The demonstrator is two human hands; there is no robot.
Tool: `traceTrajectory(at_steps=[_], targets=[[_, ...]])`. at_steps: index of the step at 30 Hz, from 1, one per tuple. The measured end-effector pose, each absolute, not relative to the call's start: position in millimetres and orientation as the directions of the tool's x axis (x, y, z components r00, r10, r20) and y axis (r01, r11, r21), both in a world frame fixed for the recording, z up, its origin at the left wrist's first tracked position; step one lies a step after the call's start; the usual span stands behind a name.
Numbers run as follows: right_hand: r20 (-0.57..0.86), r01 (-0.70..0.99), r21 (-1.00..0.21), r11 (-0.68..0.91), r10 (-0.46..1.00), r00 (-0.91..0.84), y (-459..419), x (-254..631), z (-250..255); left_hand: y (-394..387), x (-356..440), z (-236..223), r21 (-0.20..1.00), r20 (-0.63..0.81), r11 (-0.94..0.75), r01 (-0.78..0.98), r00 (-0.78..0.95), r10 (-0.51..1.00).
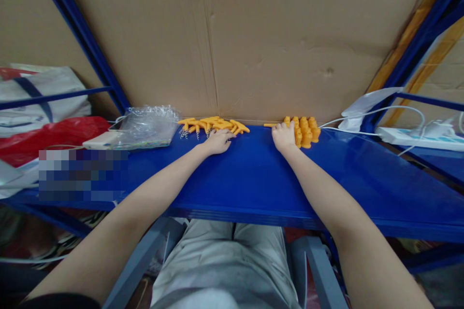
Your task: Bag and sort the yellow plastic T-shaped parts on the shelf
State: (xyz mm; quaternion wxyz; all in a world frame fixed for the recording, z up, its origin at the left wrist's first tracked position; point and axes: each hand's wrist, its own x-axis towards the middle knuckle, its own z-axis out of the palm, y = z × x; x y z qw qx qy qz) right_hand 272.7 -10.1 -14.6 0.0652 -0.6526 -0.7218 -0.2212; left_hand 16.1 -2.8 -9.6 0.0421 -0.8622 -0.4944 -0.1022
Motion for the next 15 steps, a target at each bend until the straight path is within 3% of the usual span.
traceTrajectory(at_steps=[7,11,15], targets=[[0.396,0.983,0.182,0.039,0.912,-0.11,-3.4,278.4,-19.4,1.8,16.9,-15.4,-0.001,0.175,-0.519,0.855,0.511,0.842],[0.41,0.991,0.113,0.068,0.906,-0.109,-0.5,280.4,-22.1,4.2,19.3,-19.8,0.023,0.236,-0.504,0.863,0.485,0.842],[0.411,0.987,0.151,0.058,0.904,-0.116,-2.4,280.8,-20.6,2.7,22.4,-19.3,0.049,0.325,-0.499,0.865,0.458,0.827]])
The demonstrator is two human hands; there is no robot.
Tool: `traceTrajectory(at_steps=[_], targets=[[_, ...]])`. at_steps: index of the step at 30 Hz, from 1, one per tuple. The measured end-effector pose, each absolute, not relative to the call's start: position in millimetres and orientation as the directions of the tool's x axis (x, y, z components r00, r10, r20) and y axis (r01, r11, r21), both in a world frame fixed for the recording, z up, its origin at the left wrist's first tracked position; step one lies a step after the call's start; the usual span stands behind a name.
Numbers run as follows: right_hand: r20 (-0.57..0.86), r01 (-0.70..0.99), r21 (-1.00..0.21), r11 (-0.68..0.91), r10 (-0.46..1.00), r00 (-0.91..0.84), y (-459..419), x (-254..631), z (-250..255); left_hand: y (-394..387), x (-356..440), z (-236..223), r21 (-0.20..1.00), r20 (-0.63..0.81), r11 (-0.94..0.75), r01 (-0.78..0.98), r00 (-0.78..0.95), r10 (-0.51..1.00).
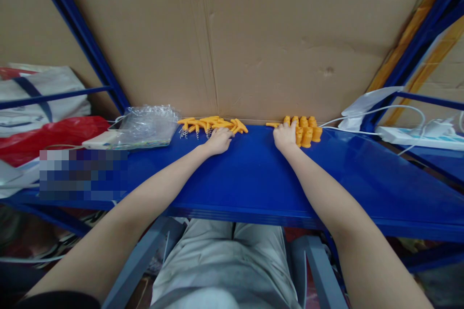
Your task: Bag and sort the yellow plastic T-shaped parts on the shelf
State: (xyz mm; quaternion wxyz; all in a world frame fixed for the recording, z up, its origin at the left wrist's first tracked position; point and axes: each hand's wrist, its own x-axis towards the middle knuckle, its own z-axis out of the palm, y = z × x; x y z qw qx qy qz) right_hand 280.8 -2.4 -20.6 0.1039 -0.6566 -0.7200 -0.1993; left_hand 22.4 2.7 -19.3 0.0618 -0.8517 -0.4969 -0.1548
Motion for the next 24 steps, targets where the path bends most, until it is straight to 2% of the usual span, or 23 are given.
traceTrajectory(at_steps=[5,11,15,19,24], targets=[[0.402,0.976,0.217,-0.01,0.912,-0.08,-13.2,276.0,-11.7,-2.6,23.2,-10.0,0.063,0.441,-0.492,0.868,0.418,0.794],[0.458,0.979,0.158,-0.127,0.888,0.041,-24.3,276.6,7.8,-5.1,20.8,-3.5,0.095,0.49,-0.469,0.878,0.369,0.79],[0.45,0.97,0.161,-0.182,0.888,0.092,-23.7,285.3,14.7,-5.4,20.7,-3.1,0.118,0.492,-0.438,0.891,0.331,0.805],[0.393,0.963,0.17,-0.209,0.911,0.128,-23.9,286.7,15.2,-6.6,21.2,-1.8,0.135,0.499,-0.424,0.895,0.309,0.81],[0.355,0.973,0.172,-0.156,0.931,0.087,-25.6,283.0,12.4,-5.7,19.6,-0.1,0.141,0.509,-0.398,0.906,0.278,0.814]])
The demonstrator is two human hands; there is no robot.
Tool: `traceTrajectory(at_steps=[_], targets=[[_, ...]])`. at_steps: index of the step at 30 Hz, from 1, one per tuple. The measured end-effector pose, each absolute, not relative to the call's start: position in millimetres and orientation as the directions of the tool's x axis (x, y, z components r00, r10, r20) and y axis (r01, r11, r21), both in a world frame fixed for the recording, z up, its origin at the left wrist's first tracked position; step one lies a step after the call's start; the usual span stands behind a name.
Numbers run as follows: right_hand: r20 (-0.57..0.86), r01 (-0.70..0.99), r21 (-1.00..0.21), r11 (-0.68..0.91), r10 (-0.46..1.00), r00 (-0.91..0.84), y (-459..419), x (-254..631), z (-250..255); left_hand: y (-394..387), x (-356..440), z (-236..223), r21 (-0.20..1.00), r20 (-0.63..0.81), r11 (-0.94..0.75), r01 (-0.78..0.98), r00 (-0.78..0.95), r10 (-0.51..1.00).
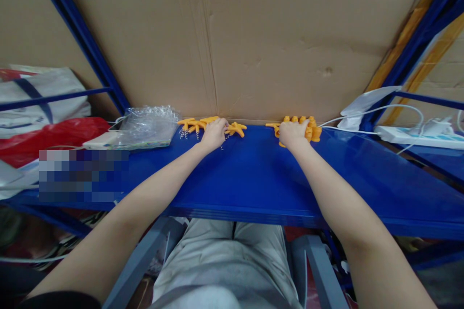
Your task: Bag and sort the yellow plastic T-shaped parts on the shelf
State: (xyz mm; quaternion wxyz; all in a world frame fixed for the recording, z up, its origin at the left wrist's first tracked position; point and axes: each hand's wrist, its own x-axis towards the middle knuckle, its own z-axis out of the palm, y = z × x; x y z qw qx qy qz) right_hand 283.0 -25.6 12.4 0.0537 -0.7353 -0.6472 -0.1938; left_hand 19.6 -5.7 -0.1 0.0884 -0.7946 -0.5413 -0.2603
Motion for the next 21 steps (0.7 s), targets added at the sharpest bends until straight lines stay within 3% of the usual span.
traceTrajectory(at_steps=[5,10,16,21], targets=[[0.396,0.982,0.147,-0.115,0.917,0.049,-23.9,281.6,10.8,-4.9,17.8,0.4,0.155,0.491,-0.364,0.918,0.248,0.835],[0.316,0.987,0.118,-0.111,0.946,0.069,-28.6,269.8,16.0,-10.8,18.4,2.8,0.106,0.426,-0.312,0.944,0.241,0.872],[0.265,0.976,0.211,-0.056,0.964,-0.002,-40.4,254.4,21.0,-13.6,16.7,6.6,0.025,0.34,-0.265,0.964,0.241,0.909],[0.189,0.983,0.186,0.009,0.981,-0.044,-53.7,241.3,30.1,-10.2,17.0,7.3,0.123,0.371,-0.186,0.975,0.129,0.92]])
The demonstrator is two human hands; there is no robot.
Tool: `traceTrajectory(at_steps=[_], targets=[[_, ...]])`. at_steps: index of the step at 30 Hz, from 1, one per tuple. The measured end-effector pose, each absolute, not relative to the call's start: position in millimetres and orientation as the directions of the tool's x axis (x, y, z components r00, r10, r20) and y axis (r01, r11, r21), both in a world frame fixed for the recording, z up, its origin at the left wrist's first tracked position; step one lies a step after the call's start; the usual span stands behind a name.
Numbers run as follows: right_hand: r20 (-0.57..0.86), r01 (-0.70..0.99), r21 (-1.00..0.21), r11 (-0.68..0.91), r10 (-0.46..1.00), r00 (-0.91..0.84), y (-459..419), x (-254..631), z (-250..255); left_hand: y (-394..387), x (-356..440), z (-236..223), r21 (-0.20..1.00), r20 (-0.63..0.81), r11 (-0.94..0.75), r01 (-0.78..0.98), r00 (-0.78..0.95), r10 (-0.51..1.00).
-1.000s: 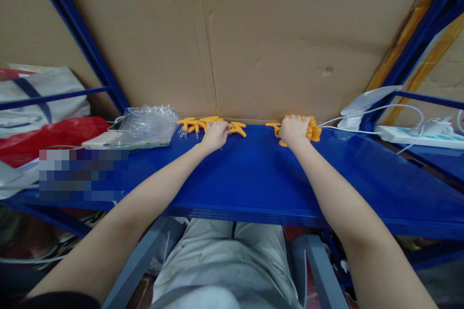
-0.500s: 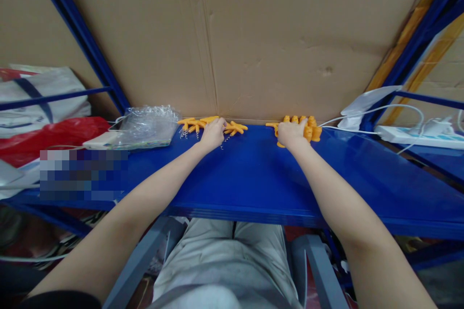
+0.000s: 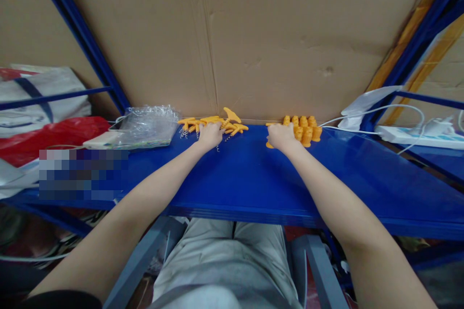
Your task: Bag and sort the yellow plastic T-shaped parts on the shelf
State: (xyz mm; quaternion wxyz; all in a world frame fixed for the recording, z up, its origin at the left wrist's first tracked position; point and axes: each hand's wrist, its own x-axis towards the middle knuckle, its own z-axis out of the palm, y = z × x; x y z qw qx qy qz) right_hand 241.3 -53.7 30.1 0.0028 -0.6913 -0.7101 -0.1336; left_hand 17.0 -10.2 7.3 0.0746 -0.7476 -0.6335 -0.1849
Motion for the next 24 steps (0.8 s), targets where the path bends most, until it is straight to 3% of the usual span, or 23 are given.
traceTrajectory(at_steps=[7,15,20,24], targets=[[0.154,0.987,0.151,0.048,0.985,-0.071,-55.8,237.6,32.1,-5.6,19.7,9.9,0.421,0.348,-0.105,0.901,-0.054,0.936],[0.206,0.991,0.08,0.103,0.971,-0.118,-45.1,244.2,22.1,-5.7,21.2,12.4,0.475,0.442,-0.199,0.857,-0.037,0.896],[0.262,0.981,-0.03,0.191,0.949,-0.177,-30.3,249.9,9.8,-7.7,27.8,10.1,0.606,0.451,-0.277,0.745,-0.036,0.892],[0.335,0.942,-0.17,0.289,0.916,-0.221,-21.3,248.2,-1.8,-1.4,31.7,4.6,0.775,0.395,-0.316,0.547,-0.029,0.918]])
